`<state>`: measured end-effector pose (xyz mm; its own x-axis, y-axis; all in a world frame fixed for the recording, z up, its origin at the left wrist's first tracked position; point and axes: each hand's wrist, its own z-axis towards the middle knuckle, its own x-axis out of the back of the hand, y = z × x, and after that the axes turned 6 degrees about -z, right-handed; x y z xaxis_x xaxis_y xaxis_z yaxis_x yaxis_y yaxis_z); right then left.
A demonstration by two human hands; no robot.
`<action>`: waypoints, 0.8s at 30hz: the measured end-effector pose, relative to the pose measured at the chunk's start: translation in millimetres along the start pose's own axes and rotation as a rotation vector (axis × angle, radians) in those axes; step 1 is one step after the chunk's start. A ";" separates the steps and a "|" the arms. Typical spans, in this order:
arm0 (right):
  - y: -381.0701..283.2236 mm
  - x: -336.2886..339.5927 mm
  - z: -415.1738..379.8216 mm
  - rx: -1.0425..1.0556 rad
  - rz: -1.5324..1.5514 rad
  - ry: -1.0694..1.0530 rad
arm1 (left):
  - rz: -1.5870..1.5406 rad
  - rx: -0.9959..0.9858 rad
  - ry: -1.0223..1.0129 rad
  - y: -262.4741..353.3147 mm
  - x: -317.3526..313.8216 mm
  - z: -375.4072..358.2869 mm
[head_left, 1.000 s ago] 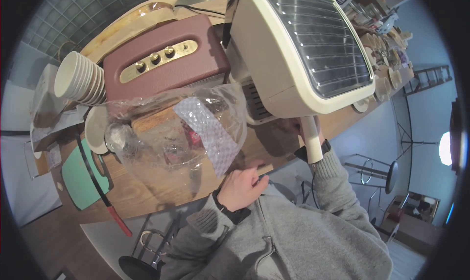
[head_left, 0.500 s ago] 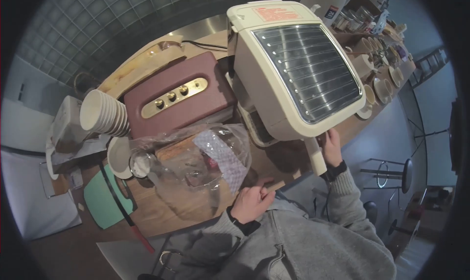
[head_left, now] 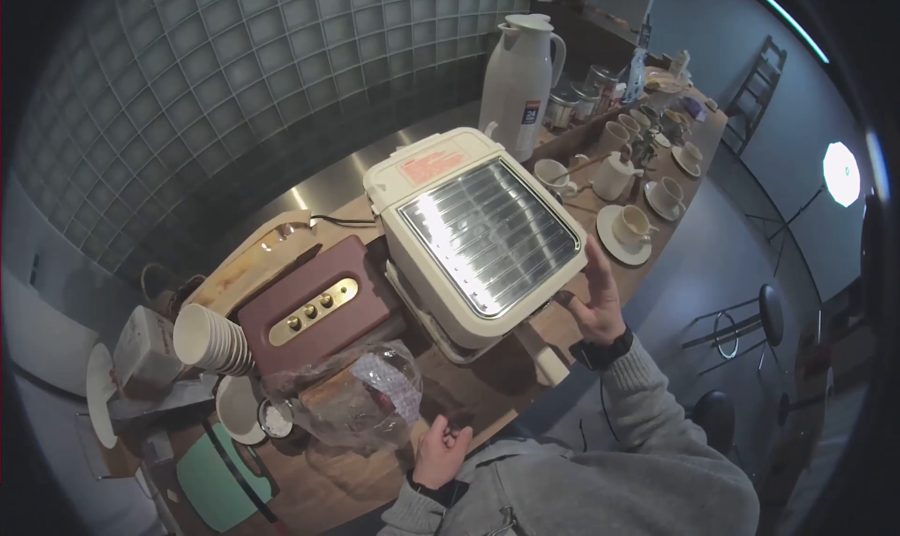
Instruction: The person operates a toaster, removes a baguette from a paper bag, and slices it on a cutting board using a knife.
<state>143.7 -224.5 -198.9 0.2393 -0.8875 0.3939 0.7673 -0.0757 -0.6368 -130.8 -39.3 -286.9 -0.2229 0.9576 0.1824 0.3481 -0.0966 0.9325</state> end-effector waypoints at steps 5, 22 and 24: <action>-3.4 8.5 6.9 -0.015 -0.028 -0.072 | -0.020 -0.044 0.001 2.1 6.4 2.7; -10.9 10.5 8.2 -0.006 -0.152 -0.066 | 0.197 -0.015 -0.090 8.0 -4.0 15.4; -9.9 9.3 8.9 0.001 -0.163 -0.055 | 0.202 -0.029 -0.076 2.7 -3.9 15.3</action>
<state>143.6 -227.9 -183.0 0.1438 -0.8373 0.5275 0.7992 -0.2161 -0.5609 -115.0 -39.2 -289.8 -0.0822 0.9356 0.3433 0.3519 -0.2950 0.8883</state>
